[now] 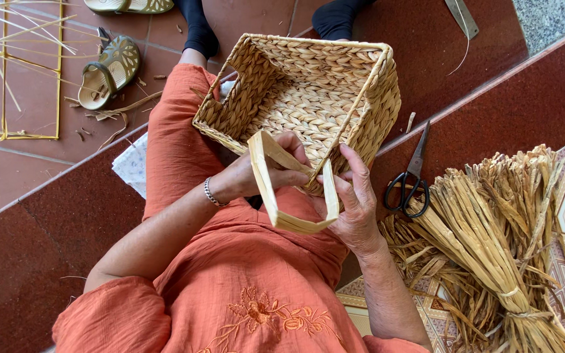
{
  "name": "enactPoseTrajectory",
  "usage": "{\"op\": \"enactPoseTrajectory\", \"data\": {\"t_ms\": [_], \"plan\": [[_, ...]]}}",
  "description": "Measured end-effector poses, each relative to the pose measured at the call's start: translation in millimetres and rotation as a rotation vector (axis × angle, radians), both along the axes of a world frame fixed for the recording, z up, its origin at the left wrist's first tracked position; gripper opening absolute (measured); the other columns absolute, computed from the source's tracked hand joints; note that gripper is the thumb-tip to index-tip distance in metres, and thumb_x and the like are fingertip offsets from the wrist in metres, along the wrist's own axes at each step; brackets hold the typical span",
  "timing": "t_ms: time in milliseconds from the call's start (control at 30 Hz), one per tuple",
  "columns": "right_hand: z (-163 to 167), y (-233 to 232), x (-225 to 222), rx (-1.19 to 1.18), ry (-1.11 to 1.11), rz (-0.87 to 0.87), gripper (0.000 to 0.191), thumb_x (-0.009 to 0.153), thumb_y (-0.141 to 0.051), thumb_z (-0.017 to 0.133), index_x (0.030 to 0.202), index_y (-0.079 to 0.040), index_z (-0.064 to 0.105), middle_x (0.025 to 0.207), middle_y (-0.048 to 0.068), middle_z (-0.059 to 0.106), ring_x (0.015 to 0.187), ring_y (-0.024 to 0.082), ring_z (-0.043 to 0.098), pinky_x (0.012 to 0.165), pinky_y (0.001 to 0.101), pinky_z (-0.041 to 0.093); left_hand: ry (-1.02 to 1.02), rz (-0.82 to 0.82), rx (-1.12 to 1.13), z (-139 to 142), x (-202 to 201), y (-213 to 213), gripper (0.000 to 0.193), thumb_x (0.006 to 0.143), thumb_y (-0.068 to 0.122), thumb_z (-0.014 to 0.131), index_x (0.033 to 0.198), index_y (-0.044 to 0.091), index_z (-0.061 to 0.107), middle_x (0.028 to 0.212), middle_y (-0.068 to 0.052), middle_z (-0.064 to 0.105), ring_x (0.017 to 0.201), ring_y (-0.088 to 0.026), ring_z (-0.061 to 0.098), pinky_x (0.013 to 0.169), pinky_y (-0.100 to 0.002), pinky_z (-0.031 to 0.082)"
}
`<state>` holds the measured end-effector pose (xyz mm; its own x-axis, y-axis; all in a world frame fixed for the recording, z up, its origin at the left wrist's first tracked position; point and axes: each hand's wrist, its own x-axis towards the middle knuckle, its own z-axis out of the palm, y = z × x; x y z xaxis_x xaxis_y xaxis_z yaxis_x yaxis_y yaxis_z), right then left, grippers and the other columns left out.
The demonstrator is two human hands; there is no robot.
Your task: The person weaves a rectangular basket using dried palm leaves, threading strips through the rim and securing them. They use scissors to trim excess material and continue weaving along the basket's edge.
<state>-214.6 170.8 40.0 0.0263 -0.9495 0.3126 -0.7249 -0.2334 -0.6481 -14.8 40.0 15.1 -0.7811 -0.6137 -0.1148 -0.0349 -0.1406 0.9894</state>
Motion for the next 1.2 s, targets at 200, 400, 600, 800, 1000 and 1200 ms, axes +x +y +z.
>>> {"op": "enactPoseTrajectory", "data": {"t_ms": [200,400,600,800,1000,1200], "plan": [[-2.7,-0.3,-1.6,0.014,-0.020,-0.005,0.055,0.079,-0.005,0.089,0.126,-0.010,0.061,0.156,0.018,0.045,0.095,0.017,0.063,0.087,0.0312,0.060,-0.003,0.032,0.201,-15.2,-8.7,-4.5,0.027,0.086,0.008,0.087,0.097,0.002,0.063,0.087,-0.004,0.073,0.079,-0.010,0.069,0.066,-0.024,0.059],[-3.9,-0.7,-2.6,0.027,-0.050,-0.004,0.055,0.078,-0.003,0.086,0.126,-0.009,0.062,0.155,0.017,0.045,0.095,0.017,0.064,0.090,0.0316,0.060,-0.138,-0.085,0.225,-16.5,-19.7,-14.4,0.021,0.081,0.014,0.085,0.098,0.005,0.076,0.086,-0.003,0.078,0.077,-0.009,0.072,0.064,-0.023,0.060],[-3.1,-0.5,-2.8,0.041,-0.065,-0.006,0.058,0.075,-0.007,0.090,0.125,-0.008,0.060,0.156,0.017,0.045,0.095,0.018,0.063,0.089,0.0320,0.059,-0.175,-0.220,0.196,-28.4,-28.8,-28.8,0.022,0.078,0.015,0.087,0.091,0.004,0.074,0.080,-0.003,0.077,0.069,-0.009,0.071,0.059,-0.024,0.059],[-1.7,-0.9,-1.9,0.037,-0.058,-0.002,0.062,0.074,-0.010,0.093,0.126,-0.007,0.060,0.156,0.017,0.044,0.098,0.019,0.063,0.090,0.0325,0.059,-0.173,-0.231,0.360,-41.4,-32.2,-28.0,0.014,0.083,0.011,0.082,0.087,0.003,0.071,0.077,-0.002,0.070,0.064,-0.008,0.063,0.053,-0.022,0.052],[-3.6,-0.6,-3.6,0.039,-0.089,0.008,0.059,0.074,-0.007,0.091,0.124,-0.008,0.061,0.157,0.016,0.044,0.102,0.020,0.065,0.093,0.0328,0.060,-0.124,-0.241,0.505,-60.5,-29.0,-32.9,0.023,0.075,0.013,0.088,0.091,0.005,0.073,0.083,-0.004,0.076,0.070,-0.009,0.071,0.061,-0.022,0.059],[-5.1,0.6,-1.4,0.054,-0.080,-0.013,0.053,0.075,-0.011,0.093,0.118,-0.009,0.061,0.158,0.014,0.044,0.106,0.020,0.066,0.095,0.0330,0.061,-0.143,-0.273,0.457,-73.3,-42.9,-35.6,0.026,0.075,0.013,0.088,0.096,0.009,0.074,0.088,-0.004,0.075,0.081,-0.010,0.072,0.076,-0.026,0.065]]}}
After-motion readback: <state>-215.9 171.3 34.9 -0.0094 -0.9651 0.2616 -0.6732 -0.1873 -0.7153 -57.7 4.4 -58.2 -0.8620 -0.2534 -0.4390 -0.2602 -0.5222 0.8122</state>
